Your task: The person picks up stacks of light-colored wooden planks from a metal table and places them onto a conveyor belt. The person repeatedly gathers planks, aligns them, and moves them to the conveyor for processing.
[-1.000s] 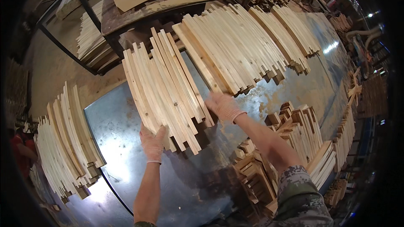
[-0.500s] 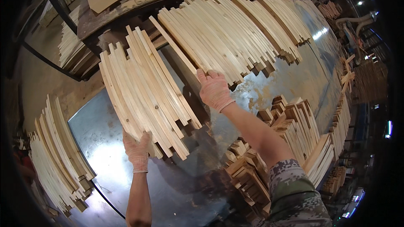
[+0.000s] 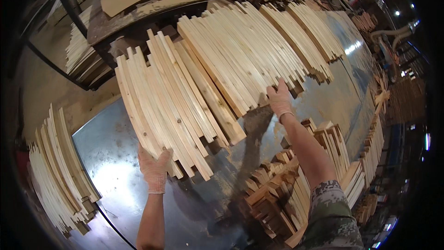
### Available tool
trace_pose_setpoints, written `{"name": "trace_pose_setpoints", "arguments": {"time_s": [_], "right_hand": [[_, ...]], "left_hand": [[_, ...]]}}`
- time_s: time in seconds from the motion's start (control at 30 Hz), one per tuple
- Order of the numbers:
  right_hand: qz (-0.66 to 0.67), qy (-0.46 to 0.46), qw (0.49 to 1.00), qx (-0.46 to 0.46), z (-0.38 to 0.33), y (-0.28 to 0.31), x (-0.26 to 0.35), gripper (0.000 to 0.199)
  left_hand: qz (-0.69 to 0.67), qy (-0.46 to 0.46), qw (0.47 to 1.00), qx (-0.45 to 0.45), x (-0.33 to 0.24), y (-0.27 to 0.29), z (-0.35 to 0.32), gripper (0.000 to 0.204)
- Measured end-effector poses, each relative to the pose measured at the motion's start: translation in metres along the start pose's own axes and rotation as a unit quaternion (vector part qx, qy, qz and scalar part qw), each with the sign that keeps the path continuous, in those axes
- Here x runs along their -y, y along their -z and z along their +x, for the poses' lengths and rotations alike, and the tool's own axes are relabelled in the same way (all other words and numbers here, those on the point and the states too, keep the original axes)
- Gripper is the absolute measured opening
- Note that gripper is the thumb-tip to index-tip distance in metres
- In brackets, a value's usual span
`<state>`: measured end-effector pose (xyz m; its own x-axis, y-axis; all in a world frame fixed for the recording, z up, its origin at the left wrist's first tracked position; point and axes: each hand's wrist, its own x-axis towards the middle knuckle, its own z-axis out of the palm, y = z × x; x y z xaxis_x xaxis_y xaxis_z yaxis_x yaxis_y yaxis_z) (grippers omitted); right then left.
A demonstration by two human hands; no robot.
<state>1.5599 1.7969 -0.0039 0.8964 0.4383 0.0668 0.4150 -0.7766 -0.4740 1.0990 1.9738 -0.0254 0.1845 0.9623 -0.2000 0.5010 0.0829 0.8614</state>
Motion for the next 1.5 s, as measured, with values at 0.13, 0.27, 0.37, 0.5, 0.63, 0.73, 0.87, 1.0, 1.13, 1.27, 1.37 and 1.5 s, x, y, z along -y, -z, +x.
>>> {"name": "trace_pose_setpoints", "arguments": {"time_s": [0.13,0.27,0.37,0.5,0.63,0.73,0.87,1.0,1.13,1.27,1.37,1.5], "right_hand": [[-0.031,-0.042,0.998,0.04,0.01,-0.006,0.004,0.081],[-0.036,-0.076,0.996,0.036,0.003,-0.008,0.029,0.087],[-0.02,-0.03,0.999,-0.033,-0.015,-0.023,0.001,0.09],[0.009,-0.135,0.987,0.089,-0.11,-0.016,0.071,0.087],[-0.09,-0.105,0.965,0.225,-0.179,-0.015,0.068,0.081],[-0.109,-0.019,0.956,0.272,-0.179,-0.021,0.077,0.076],[-0.133,-0.022,0.95,0.28,-0.166,-0.03,0.106,0.068],[-0.116,-0.047,0.953,0.275,-0.151,-0.057,0.084,0.062],[0.049,-0.009,0.958,0.283,-0.145,-0.021,0.107,0.055],[0.076,0.068,0.967,0.234,-0.146,-0.022,0.119,0.049],[0.146,0.105,0.967,0.182,-0.133,-0.031,0.095,0.049],[0.005,0.139,0.988,-0.067,-0.059,-0.01,0.057,0.068]], "left_hand": [[-0.037,0.02,0.999,0.004,-0.013,0.005,-0.004,0.106],[0.006,0.013,1.0,-0.018,0.007,0.004,-0.001,0.109],[0.026,-0.002,0.999,-0.018,0.007,-0.001,0.0,0.111],[0.04,0.021,0.999,-0.027,-0.001,0.01,-0.002,0.111],[0.038,0.006,0.999,-0.007,-0.013,0.012,-0.004,0.112],[0.053,0.002,0.999,-0.009,-0.006,0.01,-0.001,0.112],[0.059,-0.001,0.998,-0.021,0.0,0.01,-0.001,0.113],[0.032,-0.008,0.999,-0.029,-0.004,0.005,-0.003,0.104],[0.025,-0.01,0.999,-0.039,-0.003,0.009,-0.002,0.105],[0.011,-0.013,1.0,-0.021,-0.012,0.003,-0.005,0.104],[0.005,-0.023,1.0,-0.017,-0.008,0.002,-0.002,0.098],[-0.003,-0.001,1.0,-0.028,-0.011,0.004,-0.004,0.099]]}}
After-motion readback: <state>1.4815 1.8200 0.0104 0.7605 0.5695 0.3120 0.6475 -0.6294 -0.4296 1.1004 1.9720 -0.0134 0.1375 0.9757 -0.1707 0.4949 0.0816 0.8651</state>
